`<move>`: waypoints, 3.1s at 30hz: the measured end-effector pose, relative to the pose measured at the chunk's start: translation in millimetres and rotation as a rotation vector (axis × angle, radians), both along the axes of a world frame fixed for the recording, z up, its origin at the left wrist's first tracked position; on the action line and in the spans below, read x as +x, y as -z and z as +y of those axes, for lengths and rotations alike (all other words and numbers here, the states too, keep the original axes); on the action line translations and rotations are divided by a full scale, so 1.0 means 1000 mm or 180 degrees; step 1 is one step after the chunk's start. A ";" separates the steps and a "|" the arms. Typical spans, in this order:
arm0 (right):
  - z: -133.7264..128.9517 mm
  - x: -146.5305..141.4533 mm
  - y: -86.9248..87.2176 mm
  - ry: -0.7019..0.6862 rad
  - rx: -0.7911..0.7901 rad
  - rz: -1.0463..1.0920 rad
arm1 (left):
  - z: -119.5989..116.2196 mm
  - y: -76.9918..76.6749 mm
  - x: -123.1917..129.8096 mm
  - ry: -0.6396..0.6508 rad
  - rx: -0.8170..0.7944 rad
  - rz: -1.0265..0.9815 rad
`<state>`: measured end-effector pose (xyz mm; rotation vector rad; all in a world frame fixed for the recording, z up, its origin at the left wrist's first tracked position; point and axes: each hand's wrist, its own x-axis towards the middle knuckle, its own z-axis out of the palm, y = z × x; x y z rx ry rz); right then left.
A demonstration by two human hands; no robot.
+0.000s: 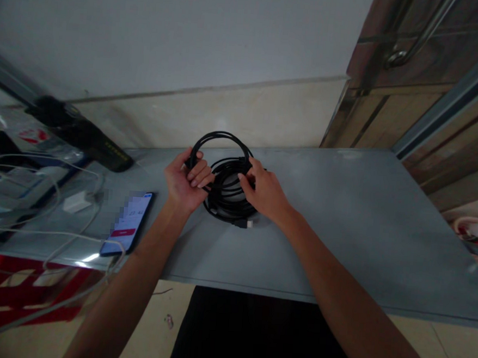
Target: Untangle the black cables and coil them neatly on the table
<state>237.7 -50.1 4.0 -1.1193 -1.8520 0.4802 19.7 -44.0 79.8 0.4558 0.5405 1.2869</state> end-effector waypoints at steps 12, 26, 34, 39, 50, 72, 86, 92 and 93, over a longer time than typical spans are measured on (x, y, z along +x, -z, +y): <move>0.001 0.001 0.001 -0.0082 -0.0054 -0.0126 | 0.000 0.000 0.001 -0.0028 -0.0070 -0.0068; 0.001 0.000 0.002 -0.0102 -0.0003 -0.0189 | 0.001 0.000 0.000 -0.0078 -0.0139 -0.0099; -0.003 -0.001 -0.005 0.0008 -0.0085 0.0228 | 0.004 0.005 -0.005 -0.0116 -0.0116 -0.0129; -0.006 -0.002 -0.010 -0.0039 -0.0216 0.0501 | 0.003 0.002 -0.004 -0.0142 -0.0054 -0.0045; -0.003 -0.003 -0.010 -0.0105 -0.0542 0.1098 | 0.002 0.004 -0.003 0.0013 0.0215 -0.0009; -0.002 -0.008 -0.005 -0.0060 -0.0151 0.1027 | 0.005 0.007 -0.008 -0.0363 0.0269 -0.0102; -0.001 -0.008 -0.005 -0.0272 -0.0341 0.1246 | 0.008 0.009 -0.020 -0.0466 0.0445 -0.0295; 0.000 -0.009 -0.006 -0.0376 -0.0485 0.1563 | 0.005 0.006 -0.014 -0.0265 0.0314 -0.0186; 0.001 -0.010 -0.006 -0.0375 -0.0514 0.1682 | 0.004 0.006 -0.013 -0.0218 0.0283 -0.0155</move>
